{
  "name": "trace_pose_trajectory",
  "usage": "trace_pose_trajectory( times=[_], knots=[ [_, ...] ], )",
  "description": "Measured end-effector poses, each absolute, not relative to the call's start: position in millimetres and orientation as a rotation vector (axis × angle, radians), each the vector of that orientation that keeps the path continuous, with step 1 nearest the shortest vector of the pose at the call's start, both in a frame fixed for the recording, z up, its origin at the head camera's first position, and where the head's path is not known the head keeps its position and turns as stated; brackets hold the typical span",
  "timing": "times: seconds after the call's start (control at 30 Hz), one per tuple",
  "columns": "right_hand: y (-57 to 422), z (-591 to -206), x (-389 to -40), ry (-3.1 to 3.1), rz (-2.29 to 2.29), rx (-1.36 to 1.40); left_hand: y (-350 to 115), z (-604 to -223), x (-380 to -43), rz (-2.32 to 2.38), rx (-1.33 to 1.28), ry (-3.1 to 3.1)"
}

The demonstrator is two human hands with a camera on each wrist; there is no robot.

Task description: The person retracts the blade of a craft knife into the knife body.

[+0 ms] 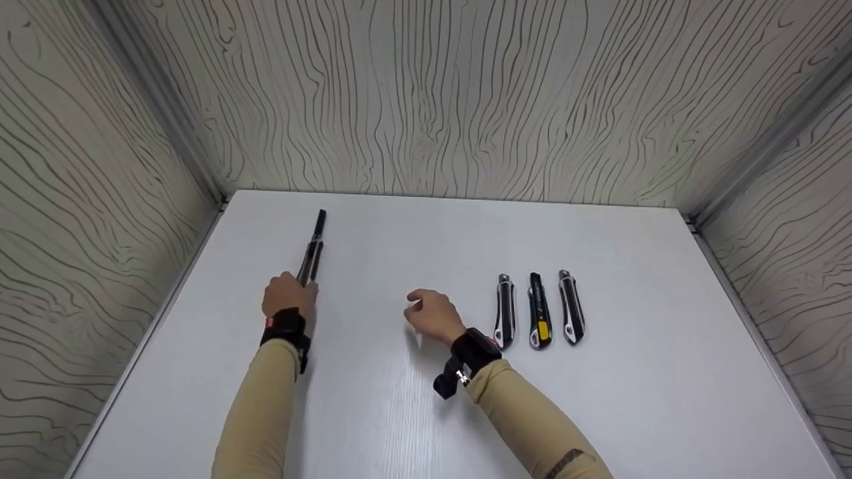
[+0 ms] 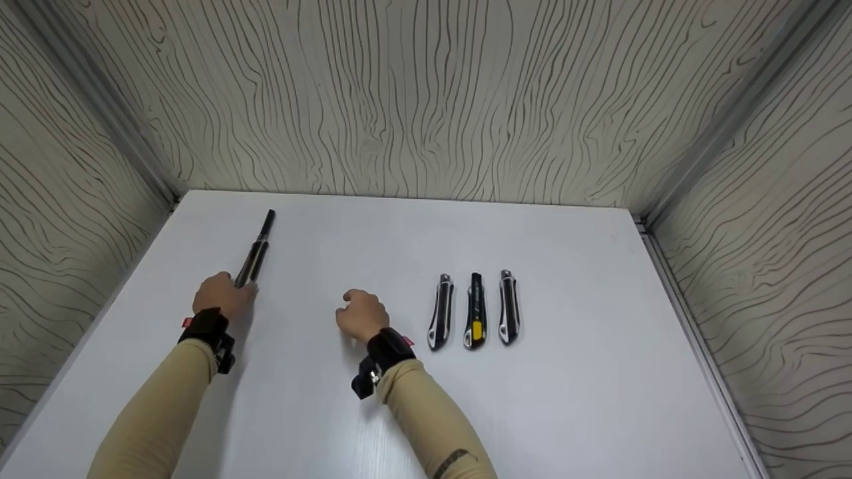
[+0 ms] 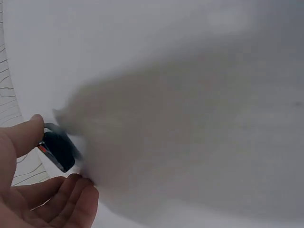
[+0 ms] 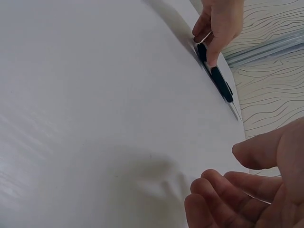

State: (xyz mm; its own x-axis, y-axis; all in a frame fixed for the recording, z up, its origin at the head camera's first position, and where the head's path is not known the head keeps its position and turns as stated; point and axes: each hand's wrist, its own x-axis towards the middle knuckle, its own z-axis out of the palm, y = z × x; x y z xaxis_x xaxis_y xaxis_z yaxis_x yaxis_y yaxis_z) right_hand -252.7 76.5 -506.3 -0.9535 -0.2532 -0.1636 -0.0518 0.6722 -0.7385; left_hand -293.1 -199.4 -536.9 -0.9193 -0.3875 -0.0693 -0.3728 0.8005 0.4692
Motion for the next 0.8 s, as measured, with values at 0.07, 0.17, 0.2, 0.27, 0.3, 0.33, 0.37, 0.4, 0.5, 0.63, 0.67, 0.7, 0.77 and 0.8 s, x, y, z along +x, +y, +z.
trace_pose_trajectory(
  times=[0.07,0.17,0.2,0.27,0.3,0.33,0.37,0.4,0.5,0.63,0.67,0.7,0.77,0.8],
  knots=[
    [77,-507,-252,2.619,-1.168,-0.256,-197,-537,-292,-0.743,0.633,-2.942],
    [78,-508,-252,2.594,-1.202,-0.260,-195,-537,-292,-0.721,0.620,-2.932],
    [79,-508,-253,2.585,-1.211,-0.257,-194,-537,-292,-0.716,0.615,-2.927],
    [80,-508,-253,2.571,-1.229,-0.257,-193,-539,-293,-0.710,0.593,-2.919],
    [80,-508,-253,2.558,-1.240,-0.251,-193,-540,-294,-0.710,0.583,-2.912],
    [80,-508,-253,2.548,-1.247,-0.248,-193,-542,-294,-0.713,0.575,-2.903],
    [80,-508,-252,2.535,-1.257,-0.240,-194,-544,-294,-0.719,0.567,-2.892],
    [80,-508,-252,2.529,-1.263,-0.239,-195,-546,-294,-0.726,0.555,-2.880],
    [80,-508,-250,2.514,-1.275,-0.232,-197,-551,-294,-0.745,0.536,-2.855],
    [81,-508,-250,2.540,-1.247,-0.239,-198,-555,-293,-0.757,0.547,-2.855],
    [82,-508,-250,2.547,-1.239,-0.237,-198,-555,-293,-0.762,0.556,-2.858],
    [83,-508,-250,2.553,-1.235,-0.242,-197,-554,-293,-0.761,0.562,-2.862],
    [84,-509,-251,2.562,-1.226,-0.236,-196,-553,-292,-0.778,0.572,-2.862],
    [85,-510,-251,2.559,-1.230,-0.229,-195,-553,-292,-0.781,0.575,-2.861]
  ],
)
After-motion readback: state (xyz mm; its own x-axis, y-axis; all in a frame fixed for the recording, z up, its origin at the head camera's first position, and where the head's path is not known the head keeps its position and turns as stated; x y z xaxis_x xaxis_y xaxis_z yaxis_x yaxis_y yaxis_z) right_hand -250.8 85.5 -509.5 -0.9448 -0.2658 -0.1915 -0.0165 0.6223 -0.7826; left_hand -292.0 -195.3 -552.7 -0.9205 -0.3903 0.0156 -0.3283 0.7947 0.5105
